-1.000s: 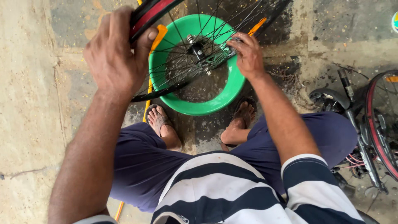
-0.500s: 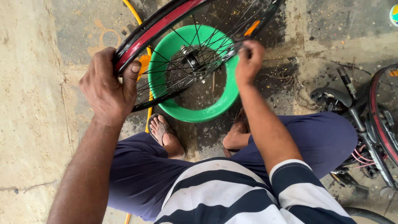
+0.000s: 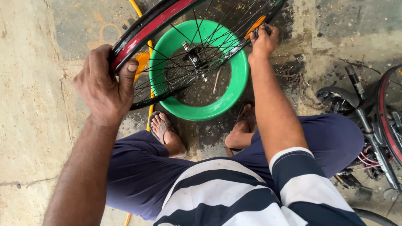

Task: The person scrubs a bicycle wheel with a toothbrush, focusing on the spokes, hub, and rim. They rotate the wheel to clean different sections and dip the brush into a green basin of water repeatedly.

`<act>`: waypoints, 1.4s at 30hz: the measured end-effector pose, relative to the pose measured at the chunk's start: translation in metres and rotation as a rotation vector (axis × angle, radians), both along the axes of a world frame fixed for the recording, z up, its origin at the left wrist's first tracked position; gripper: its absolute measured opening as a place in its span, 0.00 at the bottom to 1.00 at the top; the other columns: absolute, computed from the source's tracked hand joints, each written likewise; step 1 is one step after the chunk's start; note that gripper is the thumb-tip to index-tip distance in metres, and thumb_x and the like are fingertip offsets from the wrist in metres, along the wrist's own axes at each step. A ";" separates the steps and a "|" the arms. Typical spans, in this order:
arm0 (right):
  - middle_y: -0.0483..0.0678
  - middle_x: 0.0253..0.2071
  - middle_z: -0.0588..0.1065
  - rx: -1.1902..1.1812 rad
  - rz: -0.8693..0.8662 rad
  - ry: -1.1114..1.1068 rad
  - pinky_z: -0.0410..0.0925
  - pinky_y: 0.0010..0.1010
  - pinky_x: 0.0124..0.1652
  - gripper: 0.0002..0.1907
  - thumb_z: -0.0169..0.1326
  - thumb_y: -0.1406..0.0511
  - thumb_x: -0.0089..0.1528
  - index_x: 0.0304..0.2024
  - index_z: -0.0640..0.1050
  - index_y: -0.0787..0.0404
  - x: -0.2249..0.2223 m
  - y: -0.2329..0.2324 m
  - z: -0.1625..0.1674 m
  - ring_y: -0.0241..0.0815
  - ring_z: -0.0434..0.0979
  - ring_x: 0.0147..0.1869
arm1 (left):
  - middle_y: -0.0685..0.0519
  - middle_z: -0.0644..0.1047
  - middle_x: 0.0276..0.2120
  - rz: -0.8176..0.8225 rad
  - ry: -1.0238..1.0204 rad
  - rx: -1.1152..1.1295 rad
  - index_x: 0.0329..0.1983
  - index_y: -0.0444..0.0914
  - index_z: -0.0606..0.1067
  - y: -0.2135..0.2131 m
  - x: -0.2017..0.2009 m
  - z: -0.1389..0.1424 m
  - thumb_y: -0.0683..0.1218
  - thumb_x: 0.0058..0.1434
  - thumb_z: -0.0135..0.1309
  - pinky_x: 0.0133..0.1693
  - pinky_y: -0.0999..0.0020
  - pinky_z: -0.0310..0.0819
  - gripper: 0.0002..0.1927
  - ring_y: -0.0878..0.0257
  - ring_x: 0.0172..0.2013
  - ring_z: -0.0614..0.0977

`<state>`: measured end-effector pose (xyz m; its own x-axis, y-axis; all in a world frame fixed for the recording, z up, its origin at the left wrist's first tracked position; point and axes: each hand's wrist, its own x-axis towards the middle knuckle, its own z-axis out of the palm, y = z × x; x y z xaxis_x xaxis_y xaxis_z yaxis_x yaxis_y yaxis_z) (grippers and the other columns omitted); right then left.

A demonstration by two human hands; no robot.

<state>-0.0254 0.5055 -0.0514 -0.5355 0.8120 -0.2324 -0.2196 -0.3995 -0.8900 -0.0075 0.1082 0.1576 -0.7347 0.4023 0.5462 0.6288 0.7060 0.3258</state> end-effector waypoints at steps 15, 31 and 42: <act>0.48 0.42 0.70 0.749 0.135 -0.098 0.68 0.34 0.50 0.09 0.54 0.70 0.66 0.47 0.70 0.64 0.045 -0.075 -0.064 0.41 0.70 0.45 | 0.53 0.74 0.30 -0.126 0.034 -0.076 0.54 0.33 0.67 -0.011 0.009 0.006 0.72 0.75 0.49 0.33 0.66 0.78 0.36 0.64 0.29 0.78; 0.58 0.76 0.55 1.465 1.656 -0.970 0.51 0.49 0.73 0.31 0.54 0.69 0.58 0.66 0.73 0.56 0.086 -0.108 -0.119 0.64 0.54 0.77 | 0.50 0.75 0.31 0.076 -0.089 0.207 0.52 0.33 0.69 -0.023 0.006 -0.027 0.59 0.82 0.53 0.35 0.66 0.75 0.22 0.61 0.30 0.80; 0.53 0.43 0.83 0.806 1.711 -0.644 0.73 0.36 0.50 0.16 0.65 0.68 0.54 0.46 0.83 0.60 0.076 -0.061 -0.057 0.45 0.82 0.47 | 0.43 0.76 0.37 -0.034 -0.113 0.367 0.53 0.34 0.71 -0.030 -0.010 -0.032 0.63 0.77 0.50 0.41 0.55 0.73 0.26 0.45 0.37 0.80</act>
<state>0.0502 0.4443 -0.1085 -0.7289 -0.3597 -0.5825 0.2519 0.6503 -0.7167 -0.0175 0.0785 0.1255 -0.7880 0.2205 0.5749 0.5957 0.5090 0.6213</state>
